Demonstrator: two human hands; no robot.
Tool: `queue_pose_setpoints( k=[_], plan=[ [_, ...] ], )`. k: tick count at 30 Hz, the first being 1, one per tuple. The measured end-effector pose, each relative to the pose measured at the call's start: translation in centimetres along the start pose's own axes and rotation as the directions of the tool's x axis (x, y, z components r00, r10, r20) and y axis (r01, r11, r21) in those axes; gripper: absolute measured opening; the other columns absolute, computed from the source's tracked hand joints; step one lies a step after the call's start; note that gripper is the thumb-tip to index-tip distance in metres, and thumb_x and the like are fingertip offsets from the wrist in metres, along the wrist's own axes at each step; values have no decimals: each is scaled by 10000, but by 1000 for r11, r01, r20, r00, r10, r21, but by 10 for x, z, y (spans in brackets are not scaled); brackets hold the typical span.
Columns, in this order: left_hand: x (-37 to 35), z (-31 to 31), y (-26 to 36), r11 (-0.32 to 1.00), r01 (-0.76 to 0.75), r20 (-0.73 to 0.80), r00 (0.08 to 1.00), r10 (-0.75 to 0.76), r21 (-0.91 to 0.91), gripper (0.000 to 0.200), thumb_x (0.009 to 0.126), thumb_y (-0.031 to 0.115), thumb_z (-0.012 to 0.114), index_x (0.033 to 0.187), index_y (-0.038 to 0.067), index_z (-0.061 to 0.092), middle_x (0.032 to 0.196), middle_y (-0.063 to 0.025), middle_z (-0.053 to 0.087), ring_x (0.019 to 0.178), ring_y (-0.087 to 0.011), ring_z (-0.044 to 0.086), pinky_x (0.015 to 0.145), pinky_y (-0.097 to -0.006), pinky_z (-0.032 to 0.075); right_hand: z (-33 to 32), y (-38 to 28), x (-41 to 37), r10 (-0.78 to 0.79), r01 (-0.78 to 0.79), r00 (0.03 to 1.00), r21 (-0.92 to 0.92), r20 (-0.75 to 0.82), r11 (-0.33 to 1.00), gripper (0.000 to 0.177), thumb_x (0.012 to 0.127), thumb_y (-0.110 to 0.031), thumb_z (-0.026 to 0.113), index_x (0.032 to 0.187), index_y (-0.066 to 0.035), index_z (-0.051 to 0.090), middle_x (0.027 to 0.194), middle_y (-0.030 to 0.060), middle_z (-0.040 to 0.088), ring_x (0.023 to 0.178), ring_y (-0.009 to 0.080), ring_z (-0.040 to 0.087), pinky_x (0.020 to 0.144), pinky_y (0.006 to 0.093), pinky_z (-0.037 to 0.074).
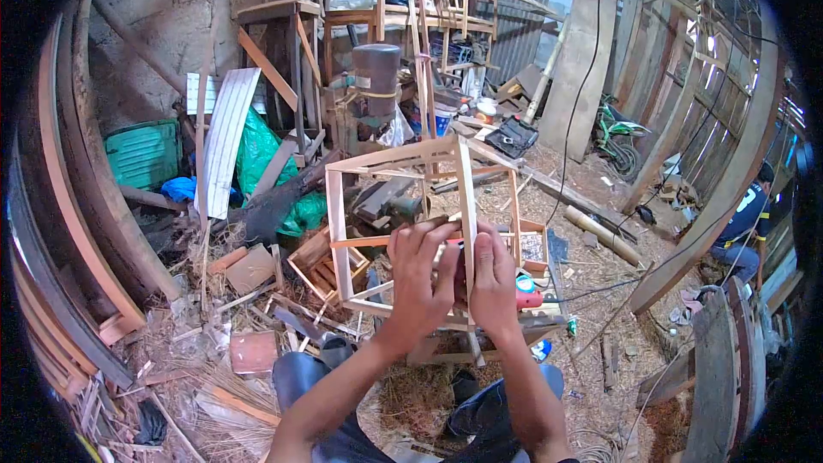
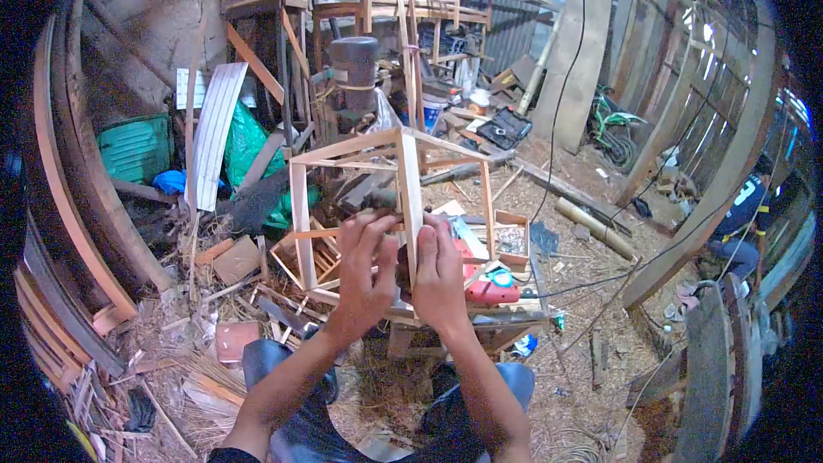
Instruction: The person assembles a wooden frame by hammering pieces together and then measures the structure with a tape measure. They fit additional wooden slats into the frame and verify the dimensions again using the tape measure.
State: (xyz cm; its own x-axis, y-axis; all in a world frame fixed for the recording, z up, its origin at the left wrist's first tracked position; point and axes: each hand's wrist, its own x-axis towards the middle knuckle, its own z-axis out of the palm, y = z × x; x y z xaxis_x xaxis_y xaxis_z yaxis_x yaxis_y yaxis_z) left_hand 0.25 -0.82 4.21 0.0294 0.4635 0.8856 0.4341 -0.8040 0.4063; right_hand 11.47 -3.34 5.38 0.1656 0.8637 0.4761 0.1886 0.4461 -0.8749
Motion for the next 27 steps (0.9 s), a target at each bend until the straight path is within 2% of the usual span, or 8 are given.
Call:
queue_pose_setpoints(
  k=[1,5,11,18,20,22,26,27],
  plan=[
    [-1,2,0,996,78,-30,996,-79,-44,188,881,132,575,1043,40,605,948,-113,567,913,-287,505,847,-404,357,1,0,-2,26,-26,1000,12,12,1000,378,1037,-296,333,1167,11,511,839,70,552,735,110,496,677,278,425],
    [1,3,2,995,61,-41,997,-65,-81,208,819,156,678,993,57,625,850,-76,583,822,-271,514,807,-376,363,3,3,-3,37,-37,999,17,6,999,347,1036,-278,337,1116,13,507,891,93,548,787,136,509,719,289,435],
    [2,2,-1,987,57,-69,995,-68,-153,209,779,158,725,943,69,631,825,-60,602,786,-263,527,793,-366,357,5,5,-3,11,-12,1000,-52,-6,999,321,1036,-268,331,1088,7,488,915,116,549,821,176,518,765,326,437],
    [-7,4,-3,985,114,-29,993,-119,-126,191,807,203,707,922,89,608,843,-63,578,814,-250,495,814,-370,318,6,6,-6,56,-56,998,-42,-17,998,314,1037,-276,325,1057,-2,477,899,109,547,813,177,509,757,328,434],
    [-2,4,0,988,88,-12,996,-90,-127,202,799,174,706,916,59,587,835,-83,539,847,-263,478,823,-389,347,7,-1,-6,-14,13,1000,-37,-17,999,303,1040,-278,321,1062,-19,475,883,64,524,796,124,486,722,282,424],
    [-4,2,0,988,115,3,993,-115,-107,191,810,167,690,930,60,586,843,-86,539,858,-270,478,836,-393,339,6,-1,-6,36,-35,999,-29,8,999,296,1041,-278,322,1057,-23,471,883,51,517,794,105,473,714,272,419],
    [-1,-6,-2,989,23,34,999,-18,-148,205,777,36,662,964,67,583,889,-105,568,878,-299,509,826,-394,351,-4,4,-4,-25,25,1000,46,7,999,288,1032,-274,361,1084,-20,487,851,42,518,752,92,489,648,268,430],
    [0,-10,-6,993,3,82,997,6,-117,227,771,16,652,982,66,584,890,-96,579,879,-292,522,822,-393,357,-7,-4,-5,65,-66,997,20,33,998,280,1023,-260,392,1108,-15,496,850,44,534,723,85,497,610,262,432]
  ],
)
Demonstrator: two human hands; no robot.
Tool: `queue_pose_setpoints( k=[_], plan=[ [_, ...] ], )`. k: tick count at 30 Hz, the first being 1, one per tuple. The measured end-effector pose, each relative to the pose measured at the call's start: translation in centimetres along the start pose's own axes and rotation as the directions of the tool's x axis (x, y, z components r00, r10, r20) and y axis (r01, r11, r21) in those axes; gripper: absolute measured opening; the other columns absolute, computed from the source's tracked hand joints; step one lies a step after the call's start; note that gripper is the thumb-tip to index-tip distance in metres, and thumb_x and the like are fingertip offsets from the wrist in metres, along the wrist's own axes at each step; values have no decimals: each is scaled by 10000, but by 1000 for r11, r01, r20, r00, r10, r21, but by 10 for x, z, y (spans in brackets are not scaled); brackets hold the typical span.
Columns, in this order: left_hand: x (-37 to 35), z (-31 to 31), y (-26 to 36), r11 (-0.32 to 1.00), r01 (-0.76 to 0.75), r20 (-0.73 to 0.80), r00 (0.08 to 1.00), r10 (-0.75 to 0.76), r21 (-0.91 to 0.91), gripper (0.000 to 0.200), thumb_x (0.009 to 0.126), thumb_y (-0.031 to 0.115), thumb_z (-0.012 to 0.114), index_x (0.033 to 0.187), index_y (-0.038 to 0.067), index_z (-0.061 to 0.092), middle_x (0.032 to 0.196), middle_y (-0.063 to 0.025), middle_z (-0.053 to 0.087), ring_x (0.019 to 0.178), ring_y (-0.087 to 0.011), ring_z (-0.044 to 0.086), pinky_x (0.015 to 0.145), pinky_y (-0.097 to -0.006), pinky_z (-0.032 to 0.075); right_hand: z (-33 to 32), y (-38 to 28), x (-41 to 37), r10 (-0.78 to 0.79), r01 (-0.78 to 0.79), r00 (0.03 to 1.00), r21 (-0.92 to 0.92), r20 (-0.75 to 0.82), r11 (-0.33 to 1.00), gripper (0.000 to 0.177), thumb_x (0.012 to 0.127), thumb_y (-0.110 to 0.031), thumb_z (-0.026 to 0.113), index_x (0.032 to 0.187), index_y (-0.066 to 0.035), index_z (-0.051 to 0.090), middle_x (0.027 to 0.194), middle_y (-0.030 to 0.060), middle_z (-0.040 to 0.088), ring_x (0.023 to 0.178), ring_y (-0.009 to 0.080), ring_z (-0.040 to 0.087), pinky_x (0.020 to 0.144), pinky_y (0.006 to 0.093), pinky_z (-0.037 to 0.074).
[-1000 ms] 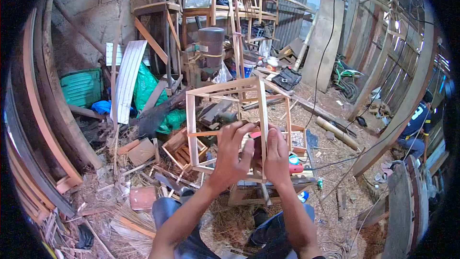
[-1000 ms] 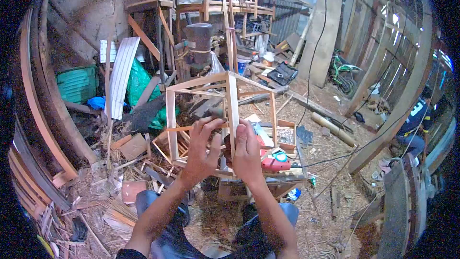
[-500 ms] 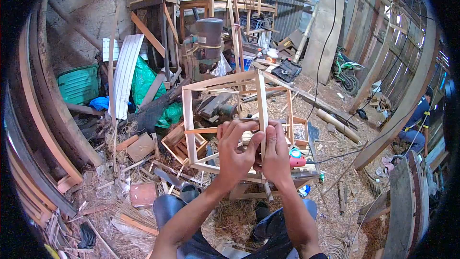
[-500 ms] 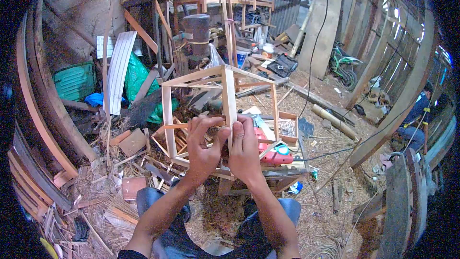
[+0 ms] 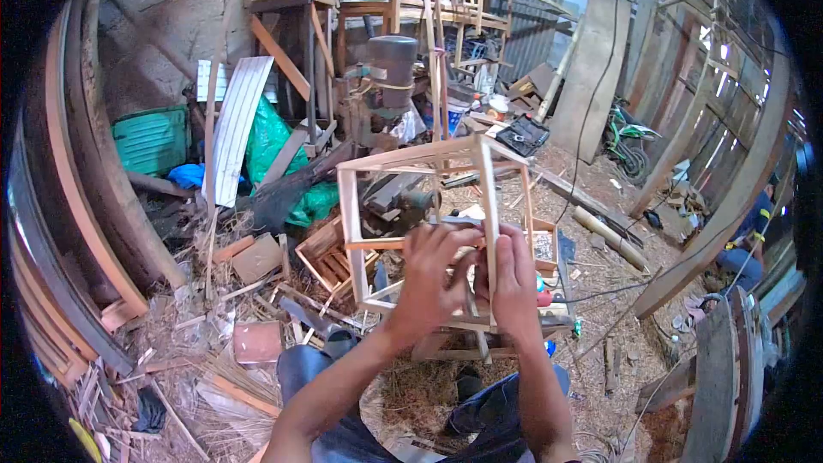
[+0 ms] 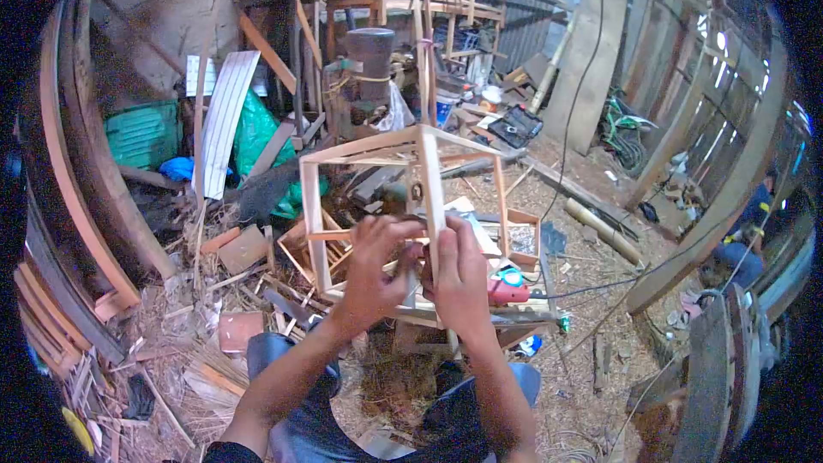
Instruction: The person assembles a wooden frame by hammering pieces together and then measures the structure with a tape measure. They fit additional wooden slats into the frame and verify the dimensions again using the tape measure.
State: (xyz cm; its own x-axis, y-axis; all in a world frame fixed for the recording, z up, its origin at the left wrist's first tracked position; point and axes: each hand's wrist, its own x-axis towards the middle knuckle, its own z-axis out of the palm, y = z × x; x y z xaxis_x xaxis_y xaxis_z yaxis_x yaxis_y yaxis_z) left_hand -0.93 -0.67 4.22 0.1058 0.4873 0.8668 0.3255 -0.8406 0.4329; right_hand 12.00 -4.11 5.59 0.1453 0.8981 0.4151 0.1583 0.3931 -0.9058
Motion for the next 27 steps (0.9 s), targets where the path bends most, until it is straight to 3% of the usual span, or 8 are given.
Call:
queue_pose_setpoints(
  k=[1,3,6,11,14,16,23,27],
  plan=[
    [1,-5,-3,999,-22,61,998,20,35,251,766,-3,643,1000,65,585,892,-87,589,879,-285,536,818,-393,362,-1,-4,-3,94,-94,995,-15,17,995,278,1014,-247,423,1132,-9,505,849,47,549,694,77,504,573,256,434],
    [4,-7,-6,998,-58,56,997,57,18,317,723,-75,626,1011,46,579,891,-110,591,870,-312,547,785,-411,393,-1,1,-5,7,-6,1000,33,-20,999,296,966,-194,530,1188,1,510,903,69,603,719,81,568,559,239,464],
    [-2,-7,-14,995,-97,-3,995,97,35,309,728,-91,622,1007,34,574,893,-134,589,836,-337,556,760,-430,409,4,8,-8,-141,140,989,22,46,990,363,889,-132,640,1198,16,520,1003,89,638,895,131,631,738,256,509],
    [-2,-5,-15,989,-139,3,990,139,47,305,723,-73,647,998,39,576,920,-122,624,864,-329,590,775,-419,434,5,9,-16,8,-10,1000,102,23,995,340,882,-148,657,1151,32,554,1021,104,646,908,153,633,785,286,510],
    [-6,-4,-17,986,-145,7,989,145,84,287,711,-52,672,970,38,588,931,-111,650,884,-317,614,784,-407,456,6,12,-17,-4,5,1000,119,-5,993,337,880,-161,663,1137,31,558,997,107,654,858,140,636,737,278,508],
    [-5,-6,-15,981,-147,7,989,147,126,273,703,-41,685,948,37,597,931,-105,660,889,-310,624,787,-401,466,8,11,-17,-140,140,989,8,-40,990,321,882,-172,664,1115,25,564,965,114,659,812,131,638,695,272,503],
    [-2,-5,-19,978,-170,27,985,168,124,229,689,-24,697,896,38,621,866,-96,665,809,-294,643,734,-386,496,5,11,-16,-87,88,996,16,-29,996,301,879,-173,663,1107,3,574,890,94,656,757,125,619,654,272,484],
    [1,-5,-24,987,-133,69,990,127,93,229,699,-22,695,907,44,629,844,-96,665,818,-300,645,744,-380,499,-4,8,-6,-94,98,995,-122,38,988,333,879,-157,649,1154,15,571,852,108,651,721,130,584,642,283,467]
  ],
)
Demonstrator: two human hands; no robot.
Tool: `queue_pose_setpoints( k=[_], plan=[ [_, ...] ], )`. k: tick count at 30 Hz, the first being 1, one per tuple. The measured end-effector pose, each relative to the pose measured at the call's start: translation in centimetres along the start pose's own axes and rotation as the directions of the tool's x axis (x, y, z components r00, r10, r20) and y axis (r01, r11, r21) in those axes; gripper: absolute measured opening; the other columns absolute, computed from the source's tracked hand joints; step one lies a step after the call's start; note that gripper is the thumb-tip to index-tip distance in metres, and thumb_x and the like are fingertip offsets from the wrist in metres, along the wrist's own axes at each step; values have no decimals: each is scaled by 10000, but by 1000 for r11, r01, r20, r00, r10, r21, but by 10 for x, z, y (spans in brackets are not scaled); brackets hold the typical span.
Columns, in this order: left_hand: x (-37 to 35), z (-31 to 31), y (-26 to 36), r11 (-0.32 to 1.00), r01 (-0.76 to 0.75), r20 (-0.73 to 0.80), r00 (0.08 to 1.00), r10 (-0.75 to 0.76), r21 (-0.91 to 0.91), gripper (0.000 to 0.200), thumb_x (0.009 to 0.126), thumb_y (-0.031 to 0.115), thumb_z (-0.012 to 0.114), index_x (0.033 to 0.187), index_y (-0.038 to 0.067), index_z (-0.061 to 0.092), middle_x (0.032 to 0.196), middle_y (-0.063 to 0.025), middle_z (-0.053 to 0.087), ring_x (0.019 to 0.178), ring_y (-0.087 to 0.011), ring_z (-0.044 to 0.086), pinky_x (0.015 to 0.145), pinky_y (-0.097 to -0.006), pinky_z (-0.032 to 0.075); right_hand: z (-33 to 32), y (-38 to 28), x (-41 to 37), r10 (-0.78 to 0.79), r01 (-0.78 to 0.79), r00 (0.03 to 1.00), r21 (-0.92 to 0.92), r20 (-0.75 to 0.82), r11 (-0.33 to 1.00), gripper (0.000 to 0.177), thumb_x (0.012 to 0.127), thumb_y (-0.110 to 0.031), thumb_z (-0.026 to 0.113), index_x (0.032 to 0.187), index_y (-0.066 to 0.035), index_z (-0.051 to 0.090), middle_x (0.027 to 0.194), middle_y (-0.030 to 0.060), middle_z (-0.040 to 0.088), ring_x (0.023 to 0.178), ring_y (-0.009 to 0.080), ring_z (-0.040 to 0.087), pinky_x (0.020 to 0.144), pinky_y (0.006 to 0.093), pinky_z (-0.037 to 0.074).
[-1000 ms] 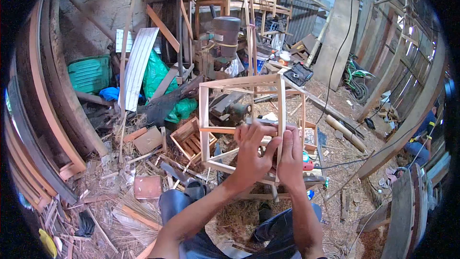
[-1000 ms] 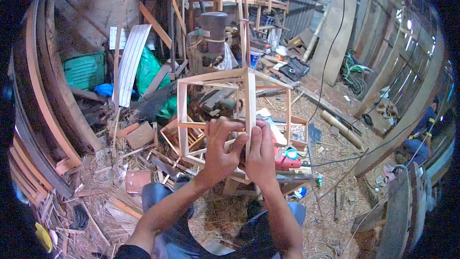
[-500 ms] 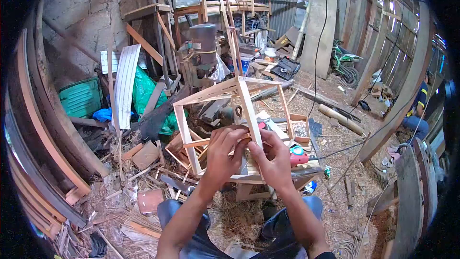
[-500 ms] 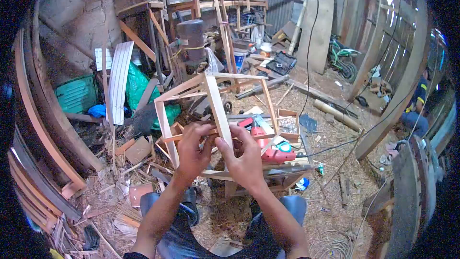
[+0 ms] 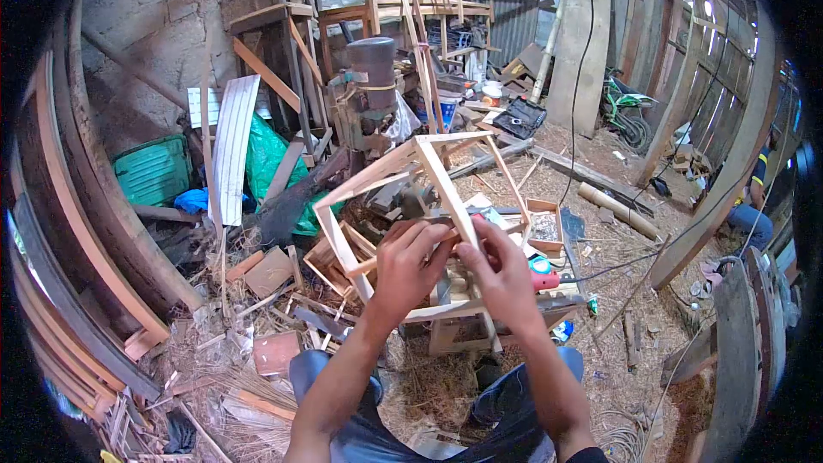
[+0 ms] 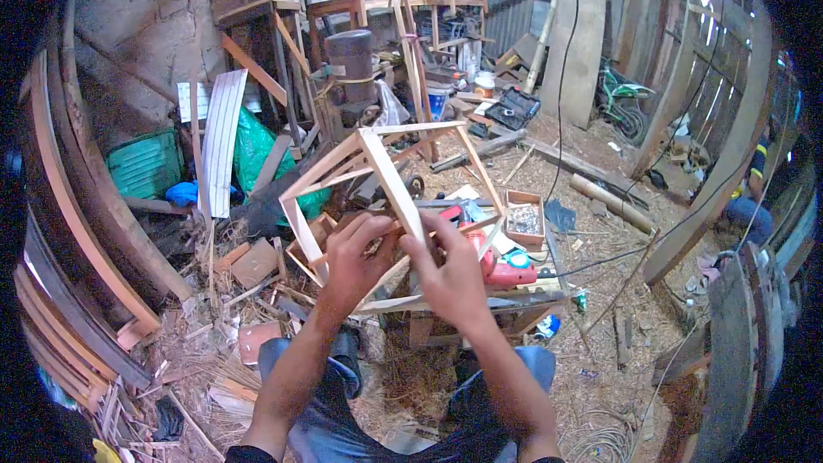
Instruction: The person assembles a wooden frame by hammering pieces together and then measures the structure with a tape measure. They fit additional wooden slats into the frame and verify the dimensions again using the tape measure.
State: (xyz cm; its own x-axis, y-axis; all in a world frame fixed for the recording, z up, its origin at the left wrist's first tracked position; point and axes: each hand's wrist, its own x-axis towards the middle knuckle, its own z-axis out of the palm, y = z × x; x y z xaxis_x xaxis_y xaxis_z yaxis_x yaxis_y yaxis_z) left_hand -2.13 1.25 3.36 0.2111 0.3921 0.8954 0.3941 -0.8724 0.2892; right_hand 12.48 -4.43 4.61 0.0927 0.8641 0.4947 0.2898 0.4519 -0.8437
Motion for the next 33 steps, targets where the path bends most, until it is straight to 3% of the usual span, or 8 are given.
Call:
queue_pose_setpoints(
  k=[7,8,10,14,16,18,21,33],
  plan=[
    [49,-68,-15,876,222,-309,947,-88,428,423,860,305,642,1166,26,555,1257,-189,518,1144,-355,477,958,-444,352,-62,-12,80,-158,203,964,-204,215,958,322,901,-235,628,1101,16,650,702,54,632,656,75,532,576,254,427],
    [44,-69,-48,856,247,-279,952,-126,454,467,909,385,590,1182,10,539,1071,-171,589,977,-295,558,859,-404,424,-70,-24,89,-114,161,959,-171,260,972,380,888,-291,646,1145,-11,638,796,-9,612,696,59,514,582,239,413],
    [64,-99,-39,814,577,379,739,-557,71,508,935,450,541,1161,-5,531,867,-105,604,787,-192,591,730,-342,473,-84,-34,113,-63,202,934,-376,352,904,414,866,-312,669,1161,-24,633,802,7,633,716,67,540,610,243,432],
    [58,-95,-32,547,729,546,678,-492,-412,380,976,401,493,1017,30,569,725,5,493,562,-63,445,506,-217,370,-96,-15,138,-179,320,913,-372,366,871,396,843,-296,689,1150,-49,647,800,24,658,734,77,562,628,240,441],
    [57,-85,-7,524,767,456,642,-616,-370,336,965,389,524,958,57,570,683,43,437,494,-44,379,417,-208,295,-96,-16,135,-699,575,694,-720,176,390,322,847,-249,680,1108,-61,670,790,25,672,736,93,580,649,253,463],
    [47,-60,1,612,725,281,688,-669,-316,352,971,406,504,946,61,567,675,46,437,483,-39,374,395,-207,290,-87,-14,108,-681,471,732,-718,-7,513,236,852,-169,668,1057,-51,684,813,37,682,740,112,598,679,279,487],
    [65,-45,38,449,798,234,564,-792,-403,429,997,377,432,964,-38,534,644,-52,502,588,-141,512,534,-321,410,-77,-23,49,-10,27,998,-287,61,958,181,861,-64,620,1027,-19,678,863,95,699,784,143,635,762,296,506],
    [92,-19,56,573,723,-5,619,-785,-386,446,992,374,450,1031,-70,448,918,-244,597,820,-335,589,775,-428,436,-60,-28,17,153,-157,987,107,45,982,210,900,-11,563,1079,92,600,987,175,676,841,199,681,767,295,580]
  ],
)
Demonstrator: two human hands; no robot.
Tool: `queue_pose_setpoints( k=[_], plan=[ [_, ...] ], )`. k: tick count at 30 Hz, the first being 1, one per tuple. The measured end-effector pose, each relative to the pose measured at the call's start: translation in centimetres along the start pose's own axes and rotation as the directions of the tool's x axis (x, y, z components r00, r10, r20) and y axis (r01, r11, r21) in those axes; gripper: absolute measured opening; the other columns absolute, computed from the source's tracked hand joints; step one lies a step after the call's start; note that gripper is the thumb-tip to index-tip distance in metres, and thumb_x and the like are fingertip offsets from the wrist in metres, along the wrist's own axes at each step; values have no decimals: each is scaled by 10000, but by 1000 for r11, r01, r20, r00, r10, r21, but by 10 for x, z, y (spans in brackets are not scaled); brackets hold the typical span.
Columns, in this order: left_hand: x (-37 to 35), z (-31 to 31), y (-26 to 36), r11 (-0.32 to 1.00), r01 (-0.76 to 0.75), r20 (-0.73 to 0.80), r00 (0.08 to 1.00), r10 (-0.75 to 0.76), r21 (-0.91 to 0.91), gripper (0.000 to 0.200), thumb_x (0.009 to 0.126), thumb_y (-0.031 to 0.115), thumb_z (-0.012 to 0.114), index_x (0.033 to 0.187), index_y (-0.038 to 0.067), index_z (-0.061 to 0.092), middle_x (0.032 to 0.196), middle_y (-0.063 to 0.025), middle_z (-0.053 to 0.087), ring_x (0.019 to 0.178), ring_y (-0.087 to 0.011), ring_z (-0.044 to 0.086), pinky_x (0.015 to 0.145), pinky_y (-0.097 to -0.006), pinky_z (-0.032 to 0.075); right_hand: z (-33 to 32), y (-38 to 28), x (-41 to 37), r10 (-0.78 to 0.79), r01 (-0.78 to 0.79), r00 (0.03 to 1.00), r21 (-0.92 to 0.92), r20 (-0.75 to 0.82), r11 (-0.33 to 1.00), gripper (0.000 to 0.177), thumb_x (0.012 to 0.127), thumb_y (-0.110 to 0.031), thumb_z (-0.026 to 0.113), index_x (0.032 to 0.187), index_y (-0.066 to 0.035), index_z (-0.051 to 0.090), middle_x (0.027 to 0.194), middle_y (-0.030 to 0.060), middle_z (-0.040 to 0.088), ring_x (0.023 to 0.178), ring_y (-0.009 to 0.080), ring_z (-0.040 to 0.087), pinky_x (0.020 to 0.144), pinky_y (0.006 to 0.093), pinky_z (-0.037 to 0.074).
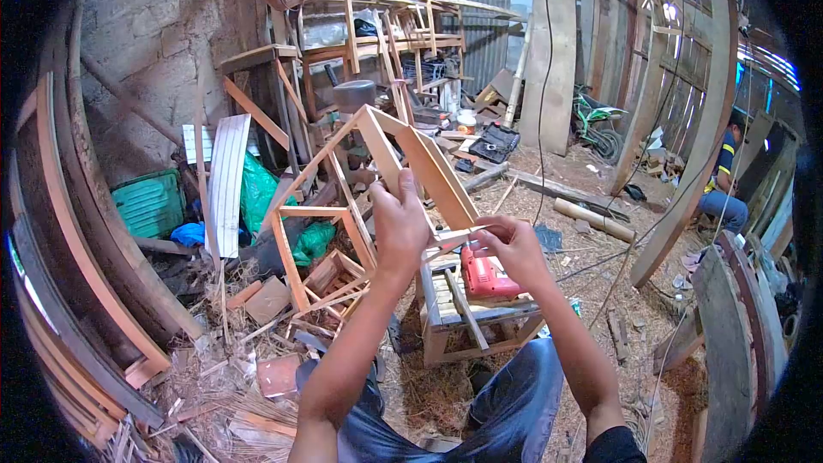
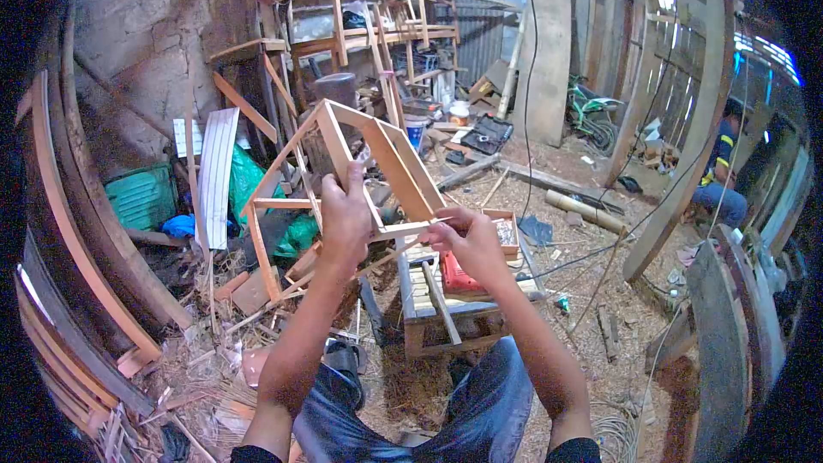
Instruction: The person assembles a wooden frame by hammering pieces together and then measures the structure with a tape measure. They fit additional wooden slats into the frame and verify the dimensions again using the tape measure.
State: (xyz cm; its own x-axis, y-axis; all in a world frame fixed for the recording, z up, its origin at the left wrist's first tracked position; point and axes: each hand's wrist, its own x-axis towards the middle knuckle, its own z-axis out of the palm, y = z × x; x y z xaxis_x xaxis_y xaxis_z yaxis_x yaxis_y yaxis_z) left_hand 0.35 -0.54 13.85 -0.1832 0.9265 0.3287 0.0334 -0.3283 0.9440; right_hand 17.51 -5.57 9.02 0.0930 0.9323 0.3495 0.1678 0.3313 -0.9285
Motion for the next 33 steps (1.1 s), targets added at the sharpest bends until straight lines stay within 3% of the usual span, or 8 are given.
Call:
queue_pose_setpoints(
  k=[5,8,14,18,20,23,25,33],
  plan=[
    [-32,-1,16,979,-185,-33,982,188,80,386,990,328,468,1011,-56,444,823,-214,604,727,-308,593,690,-414,454,1,9,11,69,-70,996,-17,-48,997,198,871,-59,623,992,98,626,819,120,681,654,139,647,654,265,575],
    [-44,-4,-9,946,-315,-35,947,319,81,327,977,263,505,1046,-54,461,760,-181,589,666,-277,579,617,-369,457,-2,0,13,33,-15,999,-444,32,896,201,863,-65,627,1007,75,635,821,102,685,604,125,623,611,269,540],
    [-77,-2,-72,901,-433,141,893,427,11,276,939,176,558,1120,-13,470,875,-203,596,770,-291,614,689,-372,482,-7,-2,84,-193,195,981,-100,37,976,423,931,-97,542,1333,-27,431,1201,97,594,1026,152,584,805,311,511],
    [-77,0,-129,756,-649,148,758,635,80,307,941,193,547,1119,-27,427,832,-186,598,712,-280,612,634,-380,487,-8,-3,90,-19,7,998,196,59,981,442,940,-240,551,1315,-34,440,1167,102,599,999,164,578,849,338,470],
    [-75,-3,-157,805,-592,174,798,577,45,300,940,194,543,1104,-28,426,854,-192,587,733,-279,606,643,-381,480,-8,8,89,68,-201,955,458,290,866,519,947,-473,473,1279,-75,477,1109,88,603,1007,188,552,937,346,380],
    [-68,-9,-196,899,-433,262,877,403,68,302,923,185,547,1089,-29,416,886,-206,544,779,-300,580,676,-393,459,2,27,86,208,-283,956,460,207,842,593,947,-570,385,1242,-68,500,1092,91,601,1053,181,527,956,331,351],
    [-64,-10,-221,693,-694,281,716,639,195,320,908,174,559,1108,-26,408,850,-200,544,729,-336,571,646,-424,455,9,49,93,206,-253,967,496,148,831,478,980,-447,437,1147,-8,523,1095,90,590,1047,187,533,963,355,388],
    [-47,-22,-253,708,-627,384,772,507,325,359,887,156,575,1156,1,394,926,-243,551,794,-430,566,716,-501,444,12,122,81,215,-148,975,589,-46,795,230,963,-202,482,1045,6,536,998,92,582,941,178,568,906,332,436]
  ],
)
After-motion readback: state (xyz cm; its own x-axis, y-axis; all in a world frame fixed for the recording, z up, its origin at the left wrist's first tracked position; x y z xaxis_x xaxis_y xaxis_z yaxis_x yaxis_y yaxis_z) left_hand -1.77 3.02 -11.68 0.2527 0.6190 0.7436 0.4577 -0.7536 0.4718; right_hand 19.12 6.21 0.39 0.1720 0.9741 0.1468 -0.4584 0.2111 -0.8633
